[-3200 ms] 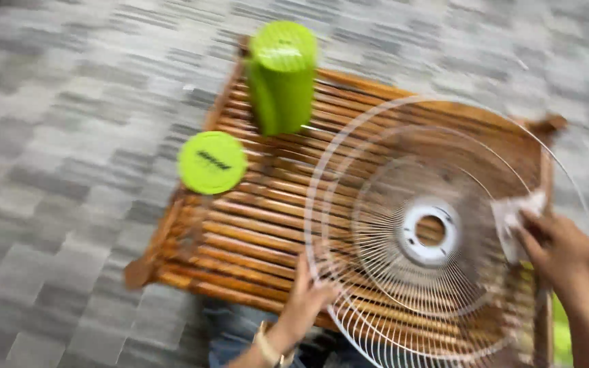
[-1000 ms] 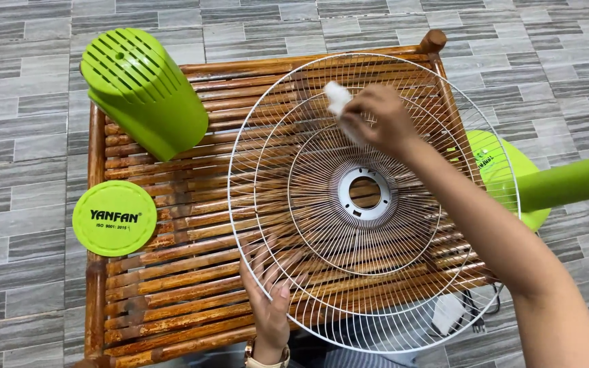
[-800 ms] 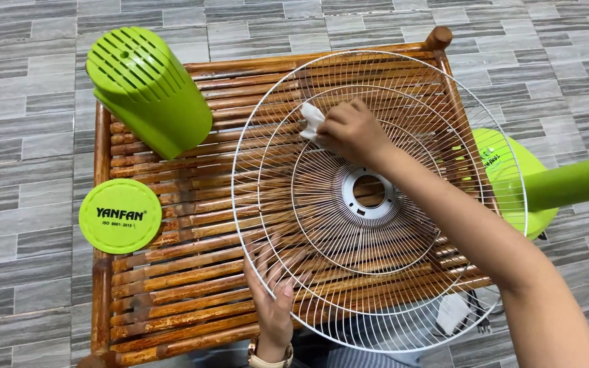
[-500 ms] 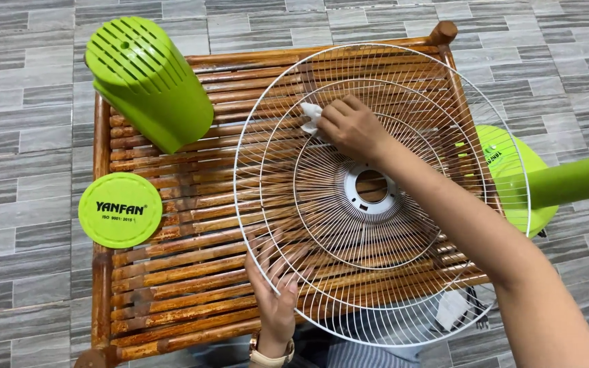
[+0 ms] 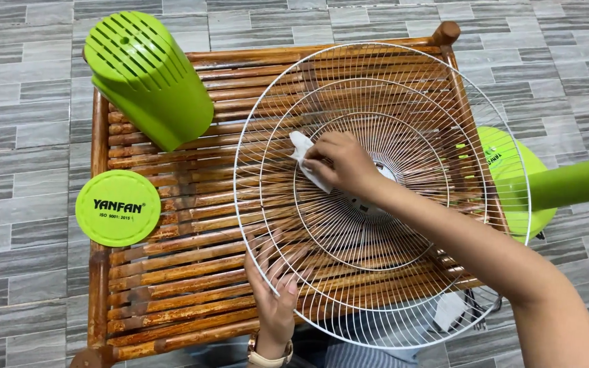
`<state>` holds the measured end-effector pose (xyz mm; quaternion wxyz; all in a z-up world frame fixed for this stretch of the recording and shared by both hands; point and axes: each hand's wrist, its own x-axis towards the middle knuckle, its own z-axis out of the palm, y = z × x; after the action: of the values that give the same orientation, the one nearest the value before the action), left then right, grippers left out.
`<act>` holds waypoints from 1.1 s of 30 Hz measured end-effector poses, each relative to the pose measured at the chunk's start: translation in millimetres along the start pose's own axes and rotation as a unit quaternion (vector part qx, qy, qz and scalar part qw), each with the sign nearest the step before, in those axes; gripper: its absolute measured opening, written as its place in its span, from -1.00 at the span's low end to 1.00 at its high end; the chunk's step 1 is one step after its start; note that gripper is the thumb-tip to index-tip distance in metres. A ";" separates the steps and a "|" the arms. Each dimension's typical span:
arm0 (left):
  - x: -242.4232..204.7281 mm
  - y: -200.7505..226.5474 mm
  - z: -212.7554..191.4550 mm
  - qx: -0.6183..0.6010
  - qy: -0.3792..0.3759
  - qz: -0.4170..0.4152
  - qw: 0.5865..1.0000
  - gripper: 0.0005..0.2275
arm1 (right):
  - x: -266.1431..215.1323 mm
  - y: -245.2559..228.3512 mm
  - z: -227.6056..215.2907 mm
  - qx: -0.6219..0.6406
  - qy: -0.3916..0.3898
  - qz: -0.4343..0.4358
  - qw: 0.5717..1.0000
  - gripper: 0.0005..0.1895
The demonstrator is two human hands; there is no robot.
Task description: Cleaning a metal fan grill by wiping it thoroughly with a cloth.
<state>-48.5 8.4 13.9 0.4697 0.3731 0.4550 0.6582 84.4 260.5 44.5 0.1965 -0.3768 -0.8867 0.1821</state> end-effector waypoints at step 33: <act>-2.7 3.0 0.8 0.014 0.035 -0.059 0.998 -0.16 | 6.1 -2.2 -12.5 0.123 -0.049 0.005 0.991 -0.91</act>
<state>-47.8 5.6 16.8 0.4859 0.3292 0.5017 0.6354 85.3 265.8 57.5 0.1963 -0.3448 -0.8643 0.3092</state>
